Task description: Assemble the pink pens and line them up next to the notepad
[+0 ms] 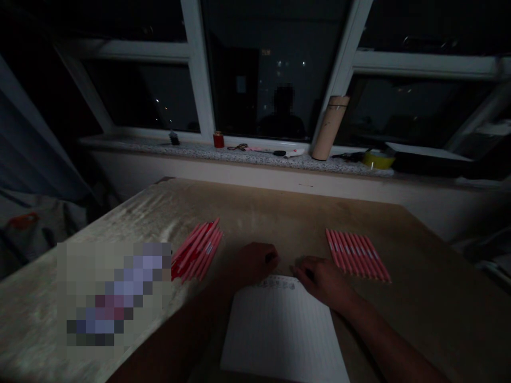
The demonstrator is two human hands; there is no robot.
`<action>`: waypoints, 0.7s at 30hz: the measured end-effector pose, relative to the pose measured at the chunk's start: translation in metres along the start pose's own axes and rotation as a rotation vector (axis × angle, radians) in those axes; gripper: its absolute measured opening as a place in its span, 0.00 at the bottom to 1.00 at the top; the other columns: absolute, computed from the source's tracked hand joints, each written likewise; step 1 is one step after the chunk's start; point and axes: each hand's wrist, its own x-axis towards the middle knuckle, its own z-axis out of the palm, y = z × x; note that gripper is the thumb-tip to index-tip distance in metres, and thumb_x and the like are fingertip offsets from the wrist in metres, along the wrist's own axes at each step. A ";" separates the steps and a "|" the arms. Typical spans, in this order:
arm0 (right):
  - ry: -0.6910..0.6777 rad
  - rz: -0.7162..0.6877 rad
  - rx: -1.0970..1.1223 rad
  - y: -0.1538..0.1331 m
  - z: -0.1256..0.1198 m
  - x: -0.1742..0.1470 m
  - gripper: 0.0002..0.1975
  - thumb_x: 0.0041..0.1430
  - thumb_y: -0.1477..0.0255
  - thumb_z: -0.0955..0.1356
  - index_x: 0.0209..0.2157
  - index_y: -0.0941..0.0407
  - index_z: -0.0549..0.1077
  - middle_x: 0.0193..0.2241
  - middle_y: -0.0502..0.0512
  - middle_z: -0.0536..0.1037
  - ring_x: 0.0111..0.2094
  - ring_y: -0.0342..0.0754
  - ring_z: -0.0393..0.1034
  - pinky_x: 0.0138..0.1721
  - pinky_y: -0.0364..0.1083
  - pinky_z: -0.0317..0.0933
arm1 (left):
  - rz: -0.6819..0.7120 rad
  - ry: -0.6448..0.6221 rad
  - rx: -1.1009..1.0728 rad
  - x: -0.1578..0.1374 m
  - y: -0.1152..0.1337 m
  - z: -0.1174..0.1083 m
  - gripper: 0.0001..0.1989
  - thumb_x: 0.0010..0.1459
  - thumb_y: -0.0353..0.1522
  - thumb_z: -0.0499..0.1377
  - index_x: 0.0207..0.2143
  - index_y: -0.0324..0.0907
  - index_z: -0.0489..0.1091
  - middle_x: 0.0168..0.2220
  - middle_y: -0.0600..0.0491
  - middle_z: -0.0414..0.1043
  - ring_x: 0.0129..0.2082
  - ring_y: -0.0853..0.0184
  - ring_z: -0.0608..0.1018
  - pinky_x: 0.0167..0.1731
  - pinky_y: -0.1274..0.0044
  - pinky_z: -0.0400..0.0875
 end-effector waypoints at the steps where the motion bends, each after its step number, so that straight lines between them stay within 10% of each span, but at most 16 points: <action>1: 0.002 0.000 0.001 0.001 0.000 0.000 0.17 0.61 0.66 0.58 0.22 0.56 0.67 0.22 0.51 0.71 0.25 0.43 0.66 0.27 0.42 0.53 | -0.002 -0.006 0.005 0.000 0.000 0.000 0.12 0.56 0.37 0.51 0.31 0.39 0.70 0.27 0.54 0.71 0.25 0.72 0.69 0.26 0.81 0.57; 21: 0.020 0.025 0.039 0.006 0.004 0.000 0.17 0.61 0.65 0.59 0.21 0.56 0.66 0.21 0.50 0.69 0.24 0.44 0.65 0.26 0.42 0.53 | -0.049 -0.045 0.045 -0.002 -0.004 -0.006 0.14 0.57 0.39 0.50 0.33 0.41 0.71 0.25 0.54 0.72 0.23 0.71 0.71 0.25 0.81 0.59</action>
